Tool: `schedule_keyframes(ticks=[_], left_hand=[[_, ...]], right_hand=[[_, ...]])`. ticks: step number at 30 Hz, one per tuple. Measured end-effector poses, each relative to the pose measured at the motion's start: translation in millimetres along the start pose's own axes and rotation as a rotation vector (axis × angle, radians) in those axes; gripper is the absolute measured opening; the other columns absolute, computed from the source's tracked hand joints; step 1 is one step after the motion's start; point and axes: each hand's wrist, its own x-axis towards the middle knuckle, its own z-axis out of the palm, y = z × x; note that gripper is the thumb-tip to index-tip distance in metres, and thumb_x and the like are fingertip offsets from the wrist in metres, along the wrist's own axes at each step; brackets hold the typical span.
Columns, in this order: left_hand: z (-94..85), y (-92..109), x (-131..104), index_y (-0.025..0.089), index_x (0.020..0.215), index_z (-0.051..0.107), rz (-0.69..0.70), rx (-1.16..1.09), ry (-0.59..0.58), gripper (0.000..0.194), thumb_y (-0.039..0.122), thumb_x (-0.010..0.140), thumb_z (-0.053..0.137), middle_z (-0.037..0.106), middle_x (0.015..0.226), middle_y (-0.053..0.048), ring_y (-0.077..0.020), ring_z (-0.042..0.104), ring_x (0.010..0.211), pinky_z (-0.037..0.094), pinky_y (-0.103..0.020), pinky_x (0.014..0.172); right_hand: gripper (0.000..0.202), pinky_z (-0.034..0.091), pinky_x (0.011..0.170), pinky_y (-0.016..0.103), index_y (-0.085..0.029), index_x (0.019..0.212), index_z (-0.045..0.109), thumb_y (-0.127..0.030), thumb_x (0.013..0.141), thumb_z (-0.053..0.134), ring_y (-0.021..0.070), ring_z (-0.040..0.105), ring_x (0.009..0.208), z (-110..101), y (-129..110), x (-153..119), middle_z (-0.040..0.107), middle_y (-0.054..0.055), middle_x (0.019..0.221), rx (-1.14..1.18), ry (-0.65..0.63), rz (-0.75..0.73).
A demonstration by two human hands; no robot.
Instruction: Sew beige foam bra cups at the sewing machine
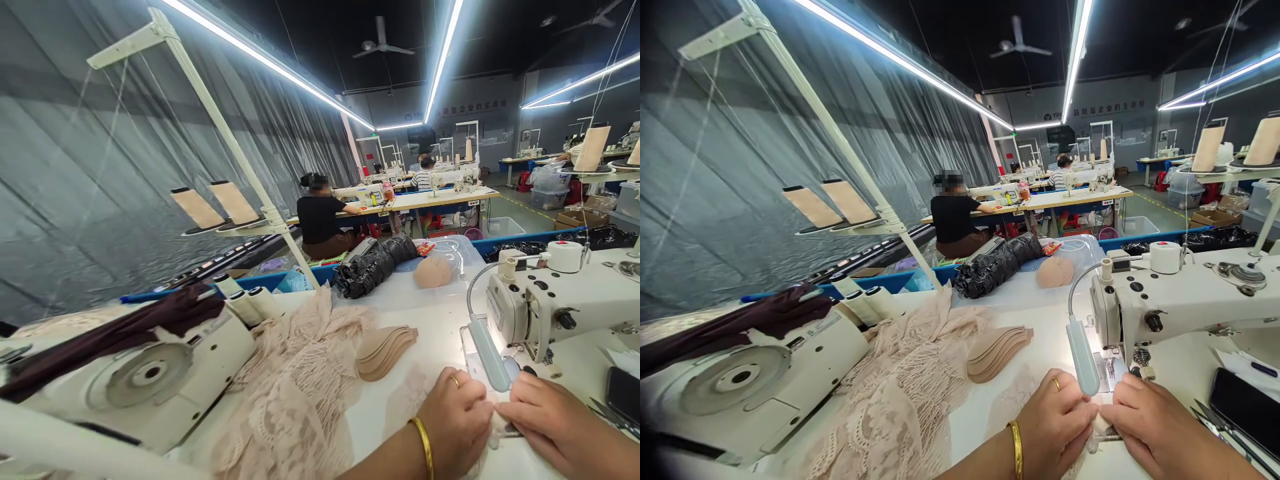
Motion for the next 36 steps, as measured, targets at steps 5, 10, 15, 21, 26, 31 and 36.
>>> schedule_keyframes(ticks=[5,10,15,21,26,31,36], left_hand=[[12.3,-10.3,10.4,0.019,0.087,0.059,0.044,0.014,0.028,0.01,0.024,0.096,0.058,0.066,0.084,-0.004,-0.0209,0.054,0.08,0.037,-0.041,0.08],[24.5,-22.5,25.2,0.019,0.077,0.051,0.056,0.012,0.006,0.019,0.024,0.09,0.064,0.066,0.086,-0.002,-0.0196,0.055,0.081,0.035,-0.04,0.081],[29.8,-29.9,32.9,0.02,0.085,0.059,0.029,-0.052,-0.007,0.011,0.027,0.09,0.067,0.071,0.094,-0.003,-0.0231,0.06,0.089,0.034,-0.042,0.087],[28.4,-28.3,34.2,0.02,0.087,0.064,-0.031,-0.143,-0.02,0.006,0.025,0.089,0.065,0.073,0.093,-0.006,-0.0249,0.061,0.088,0.03,-0.045,0.088],[28.1,-30.4,35.5,0.02,0.087,0.061,-0.054,-0.139,-0.058,0.006,0.025,0.089,0.064,0.074,0.096,-0.005,-0.0249,0.061,0.09,0.029,-0.045,0.088],[28.0,-36.7,40.6,0.02,0.088,0.061,-0.107,-0.066,-0.179,0.007,0.025,0.088,0.066,0.074,0.104,-0.006,-0.0262,0.061,0.099,0.031,-0.046,0.091],[23.8,-33.3,50.9,0.019,0.083,0.056,-0.21,0.009,-0.262,0.013,0.028,0.091,0.062,0.07,0.107,-0.009,-0.0296,0.059,0.104,0.034,-0.047,0.09]], right_hand=[[0.032,0.052,0.076,0.034,-0.028,0.123,0.066,-0.01,0.104,0.046,0.0229,0.065,0.096,14.1,13.3,-0.6,0.07,0.004,0.104,-0.083,0.131,0.004],[0.028,0.054,0.067,0.034,-0.029,0.112,0.067,-0.015,0.104,0.045,0.0224,0.071,0.083,19.3,25.1,1.5,0.074,0.004,0.098,-0.171,0.194,0.037],[0.035,0.057,0.065,0.035,-0.03,0.121,0.066,-0.017,0.106,0.036,0.0239,0.075,0.084,19.0,30.8,2.7,0.073,0.006,0.099,-0.21,0.16,0.115],[0.034,0.056,0.061,0.033,-0.029,0.112,0.068,-0.021,0.108,0.036,0.0235,0.076,0.078,21.3,34.6,3.0,0.073,0.006,0.094,-0.24,0.19,0.108],[0.034,0.058,0.065,0.032,-0.031,0.117,0.068,-0.023,0.109,0.036,0.0224,0.075,0.08,25.5,39.7,2.5,0.074,0.004,0.095,-0.206,0.232,0.097],[0.031,0.057,0.065,0.032,-0.032,0.108,0.07,-0.023,0.107,0.04,0.022,0.074,0.077,33.2,48.4,0.0,0.076,0.004,0.097,-0.172,0.293,0.104],[0.027,0.055,0.063,0.03,-0.032,0.106,0.073,-0.022,0.104,0.048,0.0206,0.072,0.072,35.6,52.6,-1.3,0.077,0.002,0.092,-0.123,0.389,0.078]])
